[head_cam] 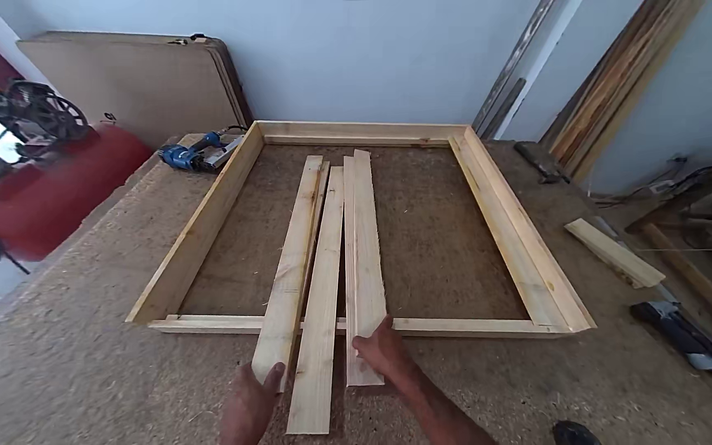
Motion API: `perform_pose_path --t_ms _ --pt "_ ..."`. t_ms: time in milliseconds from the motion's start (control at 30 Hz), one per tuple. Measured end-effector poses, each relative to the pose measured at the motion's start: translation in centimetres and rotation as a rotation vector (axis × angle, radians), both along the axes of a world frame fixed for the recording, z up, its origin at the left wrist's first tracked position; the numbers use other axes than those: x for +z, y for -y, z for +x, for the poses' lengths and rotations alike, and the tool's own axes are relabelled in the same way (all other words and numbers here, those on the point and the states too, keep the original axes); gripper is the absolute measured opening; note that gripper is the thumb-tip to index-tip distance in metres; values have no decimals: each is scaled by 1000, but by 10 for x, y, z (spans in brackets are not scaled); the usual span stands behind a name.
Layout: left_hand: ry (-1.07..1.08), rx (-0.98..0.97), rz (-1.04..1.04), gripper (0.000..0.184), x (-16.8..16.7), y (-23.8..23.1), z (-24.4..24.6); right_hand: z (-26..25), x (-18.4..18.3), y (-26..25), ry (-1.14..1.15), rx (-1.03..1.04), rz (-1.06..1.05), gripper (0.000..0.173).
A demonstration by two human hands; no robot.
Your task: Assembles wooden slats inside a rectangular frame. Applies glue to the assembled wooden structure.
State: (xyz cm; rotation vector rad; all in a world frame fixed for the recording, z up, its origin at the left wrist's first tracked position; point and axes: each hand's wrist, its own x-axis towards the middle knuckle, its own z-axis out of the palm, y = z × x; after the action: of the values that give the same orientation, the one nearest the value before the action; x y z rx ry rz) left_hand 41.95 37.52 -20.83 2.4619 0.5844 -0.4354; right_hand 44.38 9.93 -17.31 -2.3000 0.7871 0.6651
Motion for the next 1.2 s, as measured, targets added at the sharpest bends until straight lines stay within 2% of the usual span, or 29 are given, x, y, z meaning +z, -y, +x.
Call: perform_pose_path --t_ms 167,267,367,500,533,600,667,733,767,833,900,1000,1100,1200 --pt "8 -22 -14 84 -1 -2 0 -45 12 69 72 -84 -150 99" --pt "7 -21 -29 83 -3 -5 1 -90 17 99 0 -83 -256 102" --pt "13 -33 -23 82 -6 -7 2 -123 14 88 -63 -58 -301 105" --pt "21 -53 -13 82 -6 -6 4 -124 16 36 267 171 -396 89" --pt "27 -56 -18 81 -6 -7 4 -115 20 24 306 197 -338 84" --pt "31 -61 -26 80 -5 -8 4 -95 14 7 206 146 -118 85" --pt "33 -67 -31 80 -4 -8 3 -77 -17 6 68 -62 202 82" --pt "36 -72 -25 81 -6 -9 0 -71 -46 7 27 -325 624 59" --pt "41 -76 -24 82 -6 -10 0 -71 -44 6 55 -386 799 46" --pt "54 -86 -22 84 -6 -10 0 -73 -8 3 176 -367 932 33" --pt "66 -89 -15 83 -8 -10 0 -71 53 1 320 -325 908 27" --pt "64 -84 -21 82 -9 -9 0 -61 137 8 522 -373 919 26" --pt "87 -80 -51 80 -12 -11 -1 -49 181 18 705 -370 917 32" --pt "95 -87 -46 79 -11 -10 -3 -37 201 18 834 -344 881 35"
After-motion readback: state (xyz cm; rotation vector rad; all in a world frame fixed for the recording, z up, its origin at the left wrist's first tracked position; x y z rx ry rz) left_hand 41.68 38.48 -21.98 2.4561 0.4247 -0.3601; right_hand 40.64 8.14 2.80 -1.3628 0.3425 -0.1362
